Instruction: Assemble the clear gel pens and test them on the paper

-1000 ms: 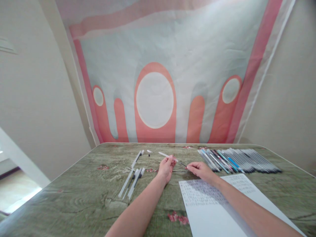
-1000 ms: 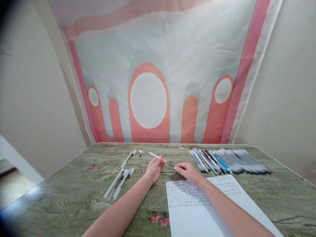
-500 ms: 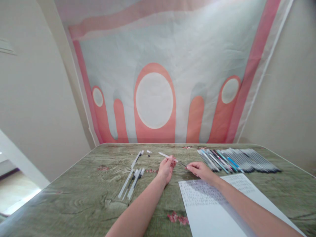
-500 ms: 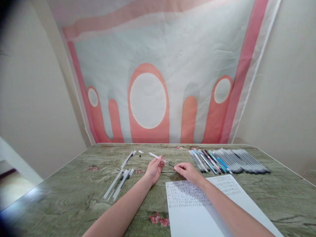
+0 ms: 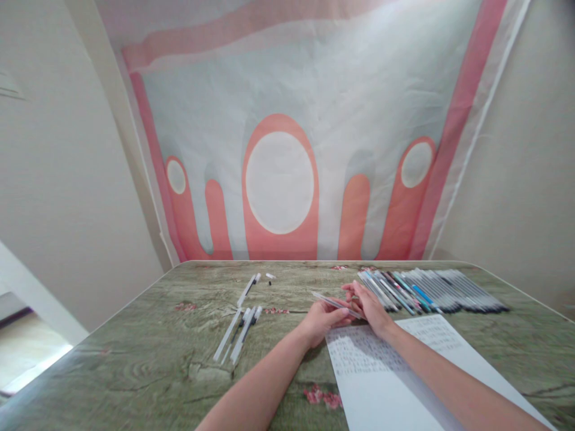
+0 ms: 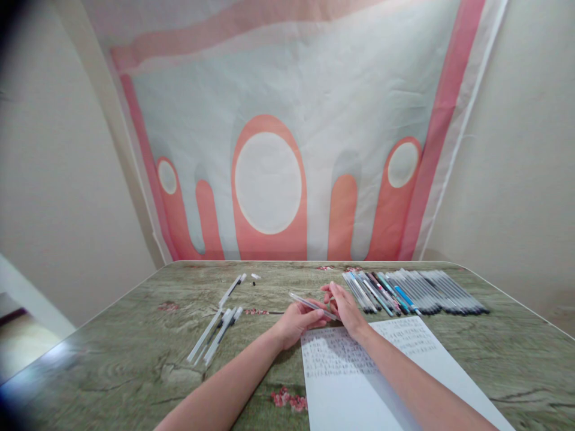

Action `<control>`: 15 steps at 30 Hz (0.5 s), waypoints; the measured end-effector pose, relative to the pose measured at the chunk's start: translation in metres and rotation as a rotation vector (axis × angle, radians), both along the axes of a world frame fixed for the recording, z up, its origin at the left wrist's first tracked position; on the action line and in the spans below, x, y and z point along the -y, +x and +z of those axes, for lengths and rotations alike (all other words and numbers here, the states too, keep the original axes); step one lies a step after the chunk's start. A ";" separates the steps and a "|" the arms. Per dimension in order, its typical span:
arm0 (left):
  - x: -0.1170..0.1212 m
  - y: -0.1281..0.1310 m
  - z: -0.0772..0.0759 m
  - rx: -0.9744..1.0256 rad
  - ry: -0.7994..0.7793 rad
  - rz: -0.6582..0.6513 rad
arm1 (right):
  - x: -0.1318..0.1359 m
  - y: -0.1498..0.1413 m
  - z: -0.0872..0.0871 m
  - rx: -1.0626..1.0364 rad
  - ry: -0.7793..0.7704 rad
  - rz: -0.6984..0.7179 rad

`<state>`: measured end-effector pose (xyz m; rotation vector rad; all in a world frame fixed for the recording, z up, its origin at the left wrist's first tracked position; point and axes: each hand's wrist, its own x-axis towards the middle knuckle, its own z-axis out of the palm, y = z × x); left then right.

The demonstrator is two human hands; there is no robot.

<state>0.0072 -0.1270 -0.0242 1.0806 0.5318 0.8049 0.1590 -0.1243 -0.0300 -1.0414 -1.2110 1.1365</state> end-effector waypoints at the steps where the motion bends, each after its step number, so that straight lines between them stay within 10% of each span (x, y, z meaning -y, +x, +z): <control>1: 0.003 0.002 0.001 -0.018 0.022 -0.026 | 0.001 -0.002 0.001 -0.026 -0.001 -0.028; 15: -0.012 0.000 0.003 0.210 -0.382 0.135 | 0.006 -0.008 0.008 -0.099 0.030 -0.091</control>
